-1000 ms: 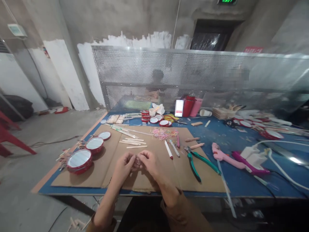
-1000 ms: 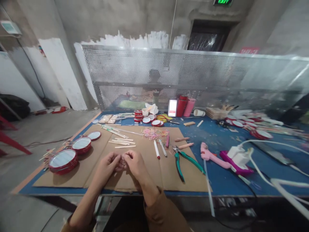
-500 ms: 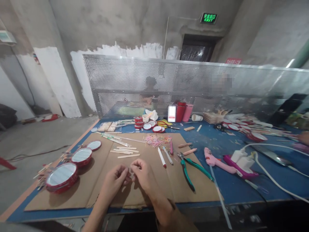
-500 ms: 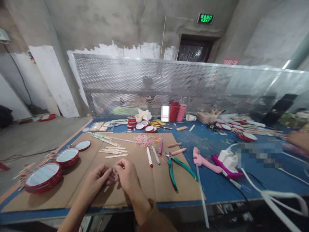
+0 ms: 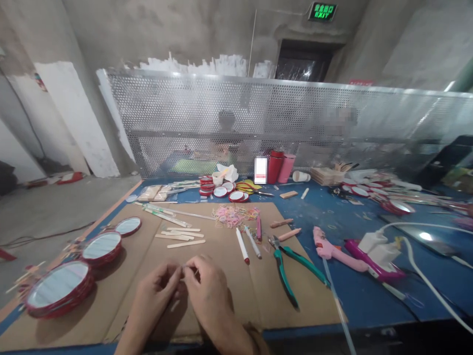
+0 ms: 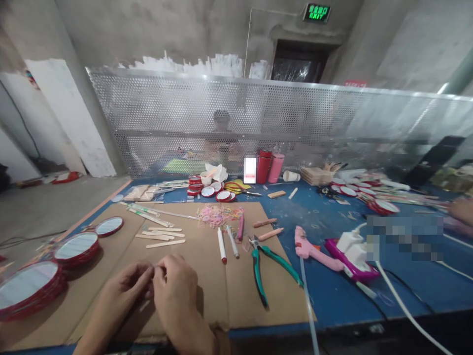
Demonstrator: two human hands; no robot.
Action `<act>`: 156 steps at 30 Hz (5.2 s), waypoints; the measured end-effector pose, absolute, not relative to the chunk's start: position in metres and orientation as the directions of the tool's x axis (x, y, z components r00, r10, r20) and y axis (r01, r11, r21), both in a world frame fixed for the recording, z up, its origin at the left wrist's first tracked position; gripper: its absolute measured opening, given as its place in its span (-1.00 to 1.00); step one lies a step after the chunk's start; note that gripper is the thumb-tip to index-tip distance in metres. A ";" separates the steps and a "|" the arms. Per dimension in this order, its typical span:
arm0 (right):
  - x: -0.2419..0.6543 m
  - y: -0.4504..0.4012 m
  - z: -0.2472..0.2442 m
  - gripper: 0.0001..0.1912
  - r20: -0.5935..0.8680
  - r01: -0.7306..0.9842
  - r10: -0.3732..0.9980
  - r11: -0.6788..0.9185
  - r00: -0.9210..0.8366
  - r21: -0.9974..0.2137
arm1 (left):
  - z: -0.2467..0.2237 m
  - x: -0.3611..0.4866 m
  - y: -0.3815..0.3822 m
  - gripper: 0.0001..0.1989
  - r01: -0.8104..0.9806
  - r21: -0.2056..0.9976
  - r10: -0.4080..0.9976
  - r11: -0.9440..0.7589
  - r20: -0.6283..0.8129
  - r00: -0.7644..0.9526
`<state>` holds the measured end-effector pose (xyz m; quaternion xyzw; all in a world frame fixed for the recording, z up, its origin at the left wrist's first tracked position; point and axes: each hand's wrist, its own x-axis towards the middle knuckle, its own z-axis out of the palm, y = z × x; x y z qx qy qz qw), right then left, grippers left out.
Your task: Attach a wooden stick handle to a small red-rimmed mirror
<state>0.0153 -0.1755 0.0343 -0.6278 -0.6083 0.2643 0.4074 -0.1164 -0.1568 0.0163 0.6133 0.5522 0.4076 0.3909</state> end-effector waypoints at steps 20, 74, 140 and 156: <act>0.009 -0.184 0.022 -0.70 -0.058 -0.250 0.998 -0.058 -0.007 -0.966 | 0.020 -0.110 -0.162 -0.60 0.237 0.969 0.983 0.074 -0.111 0.146; 0.055 -0.139 0.033 -0.88 -0.186 0.110 0.979 -0.176 -0.083 -0.978 | 0.016 -0.108 -0.136 -0.66 0.150 0.987 0.987 0.050 -0.071 0.141; 0.053 -0.138 0.024 -0.92 -0.082 0.169 0.990 -0.062 -0.113 -0.984 | 0.016 -0.107 -0.138 -0.63 0.162 0.987 0.994 -0.001 -0.017 0.111; 0.052 -0.140 0.031 -0.87 -0.116 0.229 0.987 -0.088 -0.110 -0.969 | 0.018 -0.106 -0.138 -0.64 0.205 0.979 0.991 -0.009 -0.018 0.132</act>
